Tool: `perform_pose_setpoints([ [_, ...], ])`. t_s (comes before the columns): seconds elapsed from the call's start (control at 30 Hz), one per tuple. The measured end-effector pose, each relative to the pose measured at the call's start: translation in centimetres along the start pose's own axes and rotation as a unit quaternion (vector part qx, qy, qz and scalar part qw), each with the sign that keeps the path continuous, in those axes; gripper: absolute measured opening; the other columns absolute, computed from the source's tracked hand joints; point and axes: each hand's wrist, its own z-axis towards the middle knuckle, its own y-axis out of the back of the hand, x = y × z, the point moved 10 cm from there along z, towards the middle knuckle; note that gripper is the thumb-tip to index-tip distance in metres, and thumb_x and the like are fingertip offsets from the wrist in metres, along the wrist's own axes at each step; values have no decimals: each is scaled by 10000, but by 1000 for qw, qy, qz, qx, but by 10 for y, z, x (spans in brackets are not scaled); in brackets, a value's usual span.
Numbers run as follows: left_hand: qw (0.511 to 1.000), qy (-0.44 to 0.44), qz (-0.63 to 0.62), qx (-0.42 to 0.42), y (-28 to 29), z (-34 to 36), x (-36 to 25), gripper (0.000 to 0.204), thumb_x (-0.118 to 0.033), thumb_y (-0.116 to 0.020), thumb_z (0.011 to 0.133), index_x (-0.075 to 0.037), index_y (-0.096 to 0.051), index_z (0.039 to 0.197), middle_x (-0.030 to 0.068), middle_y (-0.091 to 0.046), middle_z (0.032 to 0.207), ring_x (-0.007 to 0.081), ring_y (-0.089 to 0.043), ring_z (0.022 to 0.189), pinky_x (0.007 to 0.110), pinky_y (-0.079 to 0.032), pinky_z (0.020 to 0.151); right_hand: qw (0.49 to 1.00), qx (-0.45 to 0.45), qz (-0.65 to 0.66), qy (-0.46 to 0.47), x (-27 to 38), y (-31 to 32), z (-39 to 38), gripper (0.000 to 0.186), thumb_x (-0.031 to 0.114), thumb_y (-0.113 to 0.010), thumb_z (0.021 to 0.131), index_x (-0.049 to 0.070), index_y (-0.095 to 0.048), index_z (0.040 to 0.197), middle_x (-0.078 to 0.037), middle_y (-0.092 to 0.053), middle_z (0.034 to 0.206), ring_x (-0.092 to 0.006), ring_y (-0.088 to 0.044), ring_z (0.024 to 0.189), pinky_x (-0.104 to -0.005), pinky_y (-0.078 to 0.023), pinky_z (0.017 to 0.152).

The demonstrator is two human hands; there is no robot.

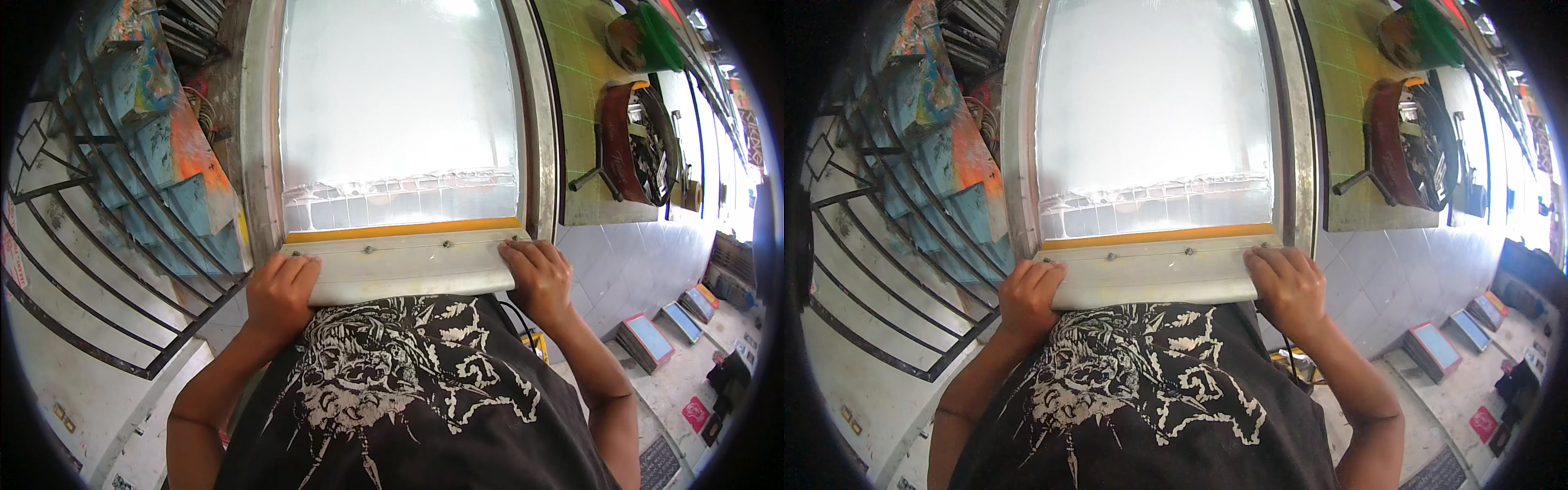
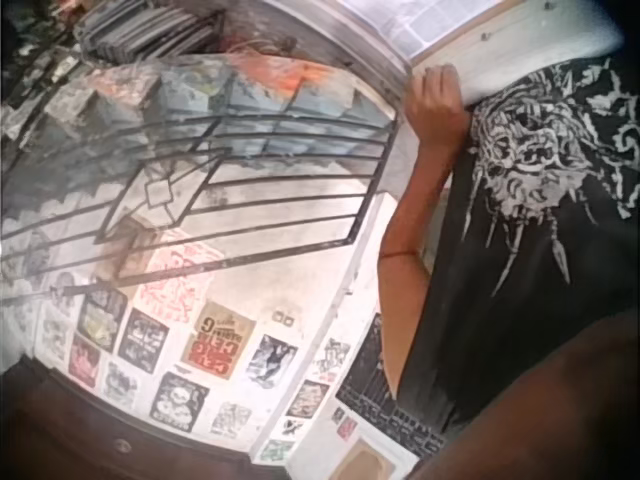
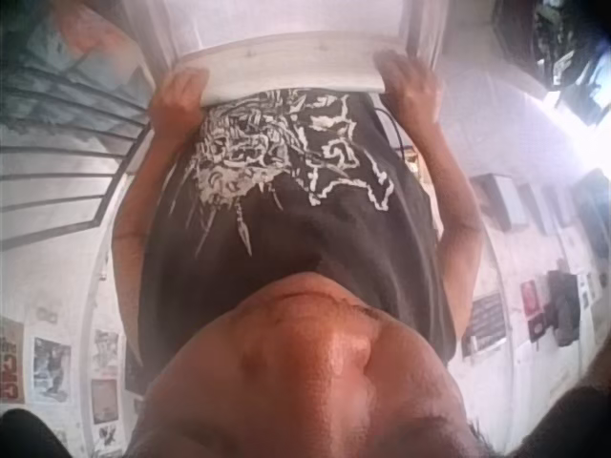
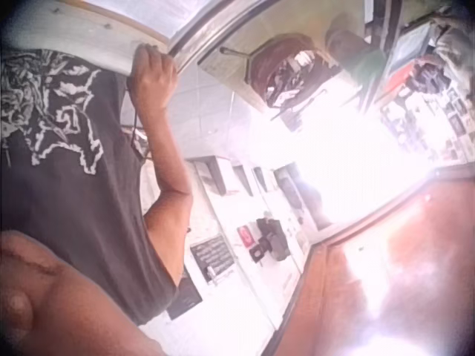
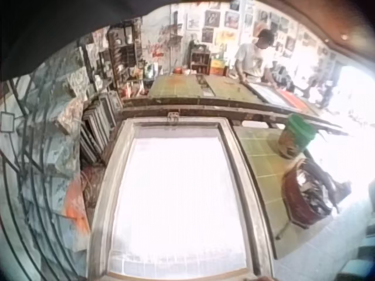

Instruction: The person stirs a container of white ink with a tool and then spreads the ink across a screen printing frame using a squeegee.

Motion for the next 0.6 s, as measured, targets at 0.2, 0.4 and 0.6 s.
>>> perform_pose_setpoints([
  [0.2,999,10,26,-36,-13,18,19,247,-49,-682,693,-36,-711,938,82,-701,921,281,-642,835,384,-540,724,999,-48,-21,0,-19,-7,29,192,117,-709,754,98,-714,945,-32,-722,945,-210,-671,813,-346,-558,693],
  [0.4,998,44,-39,20,40,74,47,274,-53,-742,653,-69,-720,925,107,-698,940,322,-651,904,422,-521,813,998,26,31,-50,-41,35,83,245,66,-767,660,128,-741,895,-84,-710,837,-287,-685,794,-392,-556,700],
  [0.6,998,39,-39,18,34,34,26,312,-80,-764,638,-68,-706,944,109,-690,918,321,-646,883,421,-524,789,998,46,16,-41,-23,31,47,237,58,-760,666,119,-728,893,-68,-719,853,-272,-682,802,-397,-554,690],
])
